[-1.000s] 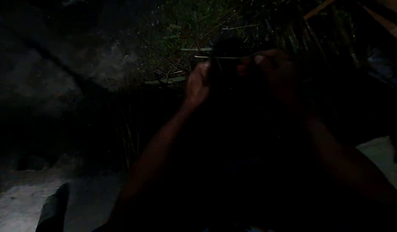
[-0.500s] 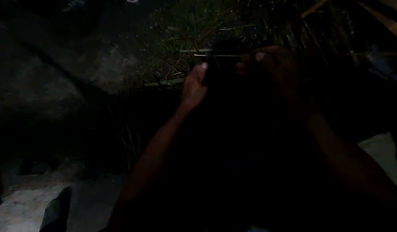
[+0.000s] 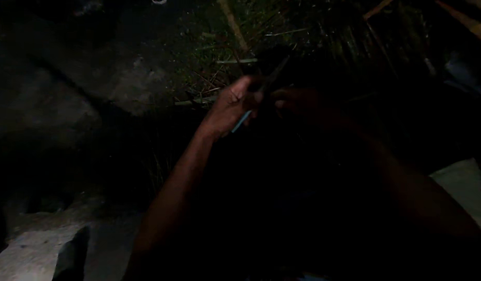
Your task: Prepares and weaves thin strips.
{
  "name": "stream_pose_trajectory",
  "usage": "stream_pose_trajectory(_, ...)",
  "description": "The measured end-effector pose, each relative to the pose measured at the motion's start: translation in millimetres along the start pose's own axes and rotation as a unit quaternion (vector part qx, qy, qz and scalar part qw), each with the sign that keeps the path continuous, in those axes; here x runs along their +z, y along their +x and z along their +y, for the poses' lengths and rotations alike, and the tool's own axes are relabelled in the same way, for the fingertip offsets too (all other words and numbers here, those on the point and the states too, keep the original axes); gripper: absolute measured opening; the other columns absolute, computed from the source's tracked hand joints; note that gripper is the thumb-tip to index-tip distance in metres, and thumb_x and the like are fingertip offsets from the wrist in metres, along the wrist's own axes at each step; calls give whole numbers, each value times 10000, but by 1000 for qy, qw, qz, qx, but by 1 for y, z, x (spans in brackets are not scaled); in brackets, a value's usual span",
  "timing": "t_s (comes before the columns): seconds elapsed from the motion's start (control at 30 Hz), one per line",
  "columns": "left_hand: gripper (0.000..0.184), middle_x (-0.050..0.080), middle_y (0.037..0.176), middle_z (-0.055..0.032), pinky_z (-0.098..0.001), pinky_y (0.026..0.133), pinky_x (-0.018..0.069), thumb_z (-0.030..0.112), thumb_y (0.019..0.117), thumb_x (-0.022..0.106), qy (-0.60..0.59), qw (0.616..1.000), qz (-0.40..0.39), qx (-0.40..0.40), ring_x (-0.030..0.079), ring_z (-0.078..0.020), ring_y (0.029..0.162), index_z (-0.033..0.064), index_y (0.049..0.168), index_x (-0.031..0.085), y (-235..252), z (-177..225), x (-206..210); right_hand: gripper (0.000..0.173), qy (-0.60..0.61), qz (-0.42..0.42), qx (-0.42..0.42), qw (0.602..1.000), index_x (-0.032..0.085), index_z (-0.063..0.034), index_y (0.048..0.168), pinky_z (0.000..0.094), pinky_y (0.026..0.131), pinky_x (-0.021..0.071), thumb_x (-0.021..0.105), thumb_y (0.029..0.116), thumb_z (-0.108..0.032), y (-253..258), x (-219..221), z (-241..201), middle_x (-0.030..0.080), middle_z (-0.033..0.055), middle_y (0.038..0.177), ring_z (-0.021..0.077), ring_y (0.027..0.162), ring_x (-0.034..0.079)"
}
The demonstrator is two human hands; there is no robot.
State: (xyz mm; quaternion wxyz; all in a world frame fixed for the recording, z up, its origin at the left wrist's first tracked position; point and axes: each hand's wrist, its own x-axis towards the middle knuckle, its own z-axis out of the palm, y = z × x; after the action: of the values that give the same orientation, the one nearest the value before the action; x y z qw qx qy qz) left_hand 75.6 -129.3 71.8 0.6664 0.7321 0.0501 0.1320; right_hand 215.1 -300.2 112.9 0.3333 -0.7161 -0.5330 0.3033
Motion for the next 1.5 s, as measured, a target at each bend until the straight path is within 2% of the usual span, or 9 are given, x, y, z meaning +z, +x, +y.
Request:
stream_pose_trajectory(0.1, 204, 615, 734, 74, -159, 487, 487, 145, 1045, 510, -44, 998, 47, -13, 539, -9, 530, 99, 1229, 585, 2, -3, -7, 302, 7, 5, -20, 1000, 638, 58, 1213, 248, 692, 515, 417, 1100, -114, 4, 6, 9, 627, 90, 852, 89, 703, 569)
stream_pose_trajectory(0.27, 161, 553, 642, 61, -196, 458, 506, 190, 1094, 428, -97, 978, 187, 5, 525, -50, 474, 118, 1141, 564, 1, -3, -37, 306, -29, 61, -75, 995, 653, 43, 1213, 348, 703, 548, 460, 1093, -162, 8, 11, 31, 659, 135, 882, 166, 720, 613)
stream_pose_trajectory(0.47, 199, 612, 730, 98, -158, 490, 477, 109, 1021, 537, -31, 999, 39, -14, 530, 8, 532, 122, 1218, 559, -5, -6, 7, 289, 63, 86, -102, 989, 665, 21, 1069, 158, 575, 465, 451, 1085, -173, 11, 13, 28, 569, -18, 730, -25, 593, 499)
stream_pose_trajectory(0.63, 183, 525, 621, 87, -194, 455, 490, 197, 1071, 463, -132, 980, 143, 50, 512, -39, 471, 139, 1219, 553, 0, -1, -30, 299, 35, 51, -80, 995, 691, 22, 1129, 186, 589, 471, 454, 1089, -156, -4, 0, 16, 616, 24, 783, 7, 611, 513)
stream_pose_trajectory(0.8, 218, 575, 630, 108, -171, 465, 479, 184, 1035, 522, -93, 991, 94, 25, 521, -5, 483, 134, 1227, 611, -8, -1, -13, 281, 50, 23, -128, 990, 692, -15, 1084, 132, 554, 440, 459, 1083, -172, -1, -10, 34, 562, -48, 723, -42, 580, 477)
stream_pose_trajectory(0.97, 252, 508, 587, 100, -193, 447, 481, 252, 1120, 342, -167, 950, 248, 91, 502, -36, 453, 170, 1236, 550, -15, 12, -87, 255, 63, -21, -109, 992, 711, -73, 1075, 130, 530, 436, 500, 1066, -216, -3, -32, 64, 580, -84, 705, -52, 566, 484)
stream_pose_trajectory(1.07, 255, 497, 572, 101, -195, 421, 479, 266, 1128, 328, -183, 934, 290, 96, 497, -37, 430, 185, 1246, 539, -16, 12, -82, 263, 36, -23, -79, 996, 705, -60, 1085, 153, 514, 439, 486, 1077, -204, -3, -37, 64, 570, -59, 697, -25, 547, 483)
stream_pose_trajectory(1.3, 249, 584, 713, 75, -159, 469, 461, 118, 1052, 512, -25, 994, 96, -42, 503, -2, 514, 78, 1282, 599, -4, 2, 13, 234, 54, 64, -63, 994, 686, -48, 1119, 149, 568, 474, 527, 1070, -211, 3, -8, 31, 596, -47, 756, -40, 597, 516)
stream_pose_trajectory(1.5, 255, 499, 576, 111, -186, 426, 484, 247, 1115, 342, -186, 952, 230, 85, 503, -28, 438, 194, 1301, 509, -7, 13, -67, 245, 8, 35, -56, 998, 716, -99, 1098, 173, 611, 491, 524, 1061, -247, -11, -30, 44, 622, -55, 792, -23, 644, 546)
